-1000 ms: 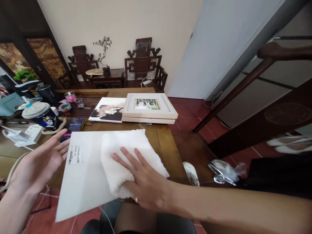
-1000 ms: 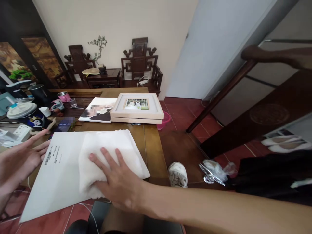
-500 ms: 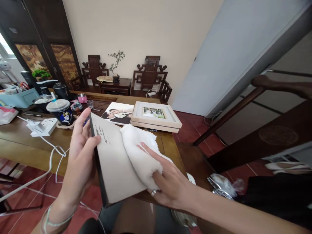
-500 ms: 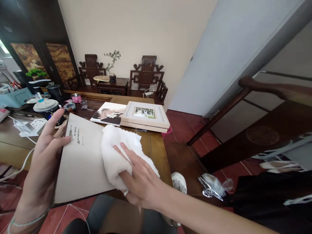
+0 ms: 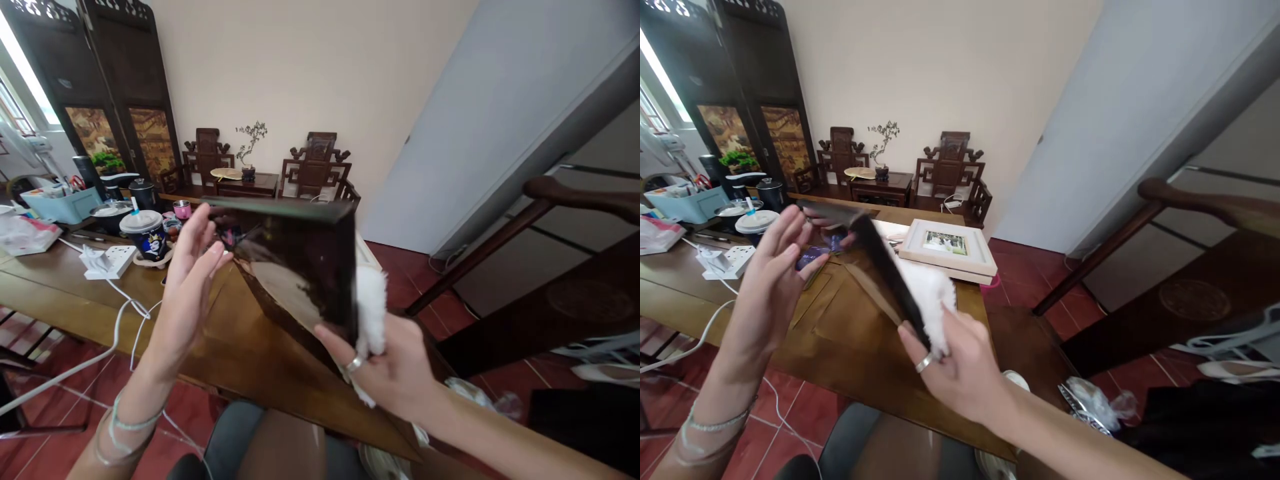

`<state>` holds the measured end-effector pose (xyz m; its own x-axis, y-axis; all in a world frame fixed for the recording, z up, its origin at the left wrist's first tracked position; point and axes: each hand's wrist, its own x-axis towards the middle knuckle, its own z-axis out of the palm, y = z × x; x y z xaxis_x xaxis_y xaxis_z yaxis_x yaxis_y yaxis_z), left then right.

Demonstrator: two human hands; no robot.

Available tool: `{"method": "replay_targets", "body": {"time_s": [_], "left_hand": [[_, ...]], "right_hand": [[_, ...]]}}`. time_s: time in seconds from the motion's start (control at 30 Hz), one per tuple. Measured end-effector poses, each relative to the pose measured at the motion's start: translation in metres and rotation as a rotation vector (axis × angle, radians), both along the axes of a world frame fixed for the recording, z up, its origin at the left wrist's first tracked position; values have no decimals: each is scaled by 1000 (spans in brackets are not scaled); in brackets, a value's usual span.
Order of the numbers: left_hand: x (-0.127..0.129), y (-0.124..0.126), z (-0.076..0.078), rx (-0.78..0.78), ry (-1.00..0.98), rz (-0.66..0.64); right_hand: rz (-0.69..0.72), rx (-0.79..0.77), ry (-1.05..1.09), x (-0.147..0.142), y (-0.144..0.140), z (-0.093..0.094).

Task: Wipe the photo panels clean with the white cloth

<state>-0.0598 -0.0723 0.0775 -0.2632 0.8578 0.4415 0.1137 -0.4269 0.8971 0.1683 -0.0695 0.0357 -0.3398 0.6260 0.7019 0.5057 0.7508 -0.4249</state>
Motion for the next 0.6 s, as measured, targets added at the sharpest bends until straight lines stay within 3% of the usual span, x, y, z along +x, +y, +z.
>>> {"method": "replay_targets", "body": {"time_s": [0.07, 0.13, 0.2, 0.3, 0.37, 0.47, 0.6], "left_hand": [[-8, 3, -30, -83, -52, -82], [-15, -1, -66, -312, -88, -96], [-18, -12, -100, -533, -165, -64], [-18, -36, -135, -671, -417, -266], [-17, -55, -147, -619, -593, -340], [-12, -84, -154, -506, -835, -342], [-1, -107, -147, -648, -875, -415]], "right_hand": [[-43, -109, 144, 3, 1, 18], [-67, -319, 321, 6, 4, 29], [-60, -549, 483, 9, 8, 31], [-37, -783, 635, 12, 15, 26], [-37, -915, 693, 12, 19, 21], [-29, -1157, 759, 8, 23, 16], [18, -1446, 750, -1, 22, 8]]}}
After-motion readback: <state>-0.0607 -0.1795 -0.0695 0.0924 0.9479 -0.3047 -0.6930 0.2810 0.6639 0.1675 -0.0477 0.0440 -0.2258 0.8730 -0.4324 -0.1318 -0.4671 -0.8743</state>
